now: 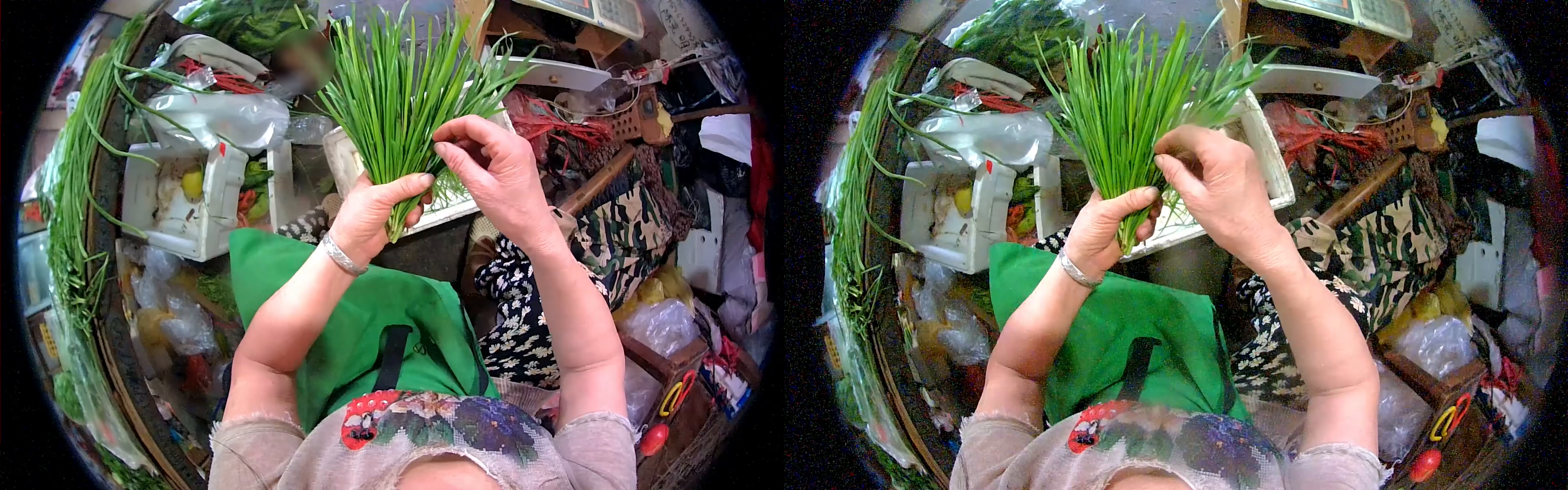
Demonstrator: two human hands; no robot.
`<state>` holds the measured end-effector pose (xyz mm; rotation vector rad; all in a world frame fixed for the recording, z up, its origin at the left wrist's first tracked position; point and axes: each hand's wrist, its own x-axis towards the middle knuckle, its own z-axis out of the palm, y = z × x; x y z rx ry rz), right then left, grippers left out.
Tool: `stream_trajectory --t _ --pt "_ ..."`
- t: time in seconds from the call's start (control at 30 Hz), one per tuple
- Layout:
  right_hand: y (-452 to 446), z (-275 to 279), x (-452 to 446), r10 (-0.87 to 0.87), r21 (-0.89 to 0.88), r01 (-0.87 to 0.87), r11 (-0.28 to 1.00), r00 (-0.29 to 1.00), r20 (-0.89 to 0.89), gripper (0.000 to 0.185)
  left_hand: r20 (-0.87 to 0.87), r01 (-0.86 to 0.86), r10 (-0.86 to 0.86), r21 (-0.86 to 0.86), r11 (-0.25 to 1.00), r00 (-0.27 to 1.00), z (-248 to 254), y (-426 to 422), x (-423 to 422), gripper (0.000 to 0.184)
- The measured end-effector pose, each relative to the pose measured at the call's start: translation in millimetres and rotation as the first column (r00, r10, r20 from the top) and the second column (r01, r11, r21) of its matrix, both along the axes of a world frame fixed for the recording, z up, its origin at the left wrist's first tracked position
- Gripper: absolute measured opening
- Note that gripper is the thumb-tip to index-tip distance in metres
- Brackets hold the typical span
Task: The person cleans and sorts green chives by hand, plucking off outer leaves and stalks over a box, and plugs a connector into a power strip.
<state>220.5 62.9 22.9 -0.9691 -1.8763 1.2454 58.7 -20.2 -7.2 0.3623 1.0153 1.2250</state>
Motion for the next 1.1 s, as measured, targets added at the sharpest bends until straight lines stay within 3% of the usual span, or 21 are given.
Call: stream_trajectory --t 0.23,0.33,0.4,0.43,0.6,0.87,1.1 --pt "3.2 -11.3 -1.0 -0.042 -0.131 0.053 0.990 0.996 0.079 0.016 -0.019 0.009 -0.010 -0.033 0.999 1.000 -3.5 -1.1 5.0 0.032" --pt "6.7 -22.0 -2.1 -0.053 -0.177 0.061 0.982 0.997 0.054 0.013 -0.115 -0.032 0.029 -0.029 0.999 0.993 -3.4 0.0 8.6 0.032" --pt "7.2 -20.9 -2.3 -0.056 -0.361 0.043 0.932 0.998 -0.025 0.014 -0.083 -0.039 0.039 -0.002 0.999 0.996 -2.1 1.0 8.3 0.032" --pt "8.6 -27.2 -3.1 -0.072 -0.329 0.055 0.943 0.997 -0.039 0.024 -0.084 -0.039 0.038 -0.003 0.999 0.996 -3.3 0.6 7.7 0.032" --pt "9.6 -27.4 -2.8 -0.052 -0.314 0.059 0.947 0.998 0.031 0.025 -0.125 -0.038 0.036 -0.015 0.999 0.992 -5.6 -0.6 8.5 0.030" --pt "7.8 -16.7 -2.6 -0.080 -0.522 -0.005 0.853 0.987 -0.140 0.018 -0.085 -0.042 0.039 -0.042 0.998 0.996 -4.5 0.1 3.8 0.027" --pt "1.3 -24.6 -7.6 -0.141 -0.388 0.071 0.919 0.978 -0.155 0.016 -0.021 -0.071 0.070 -0.061 0.996 0.997 -2.9 0.8 2.7 0.026"
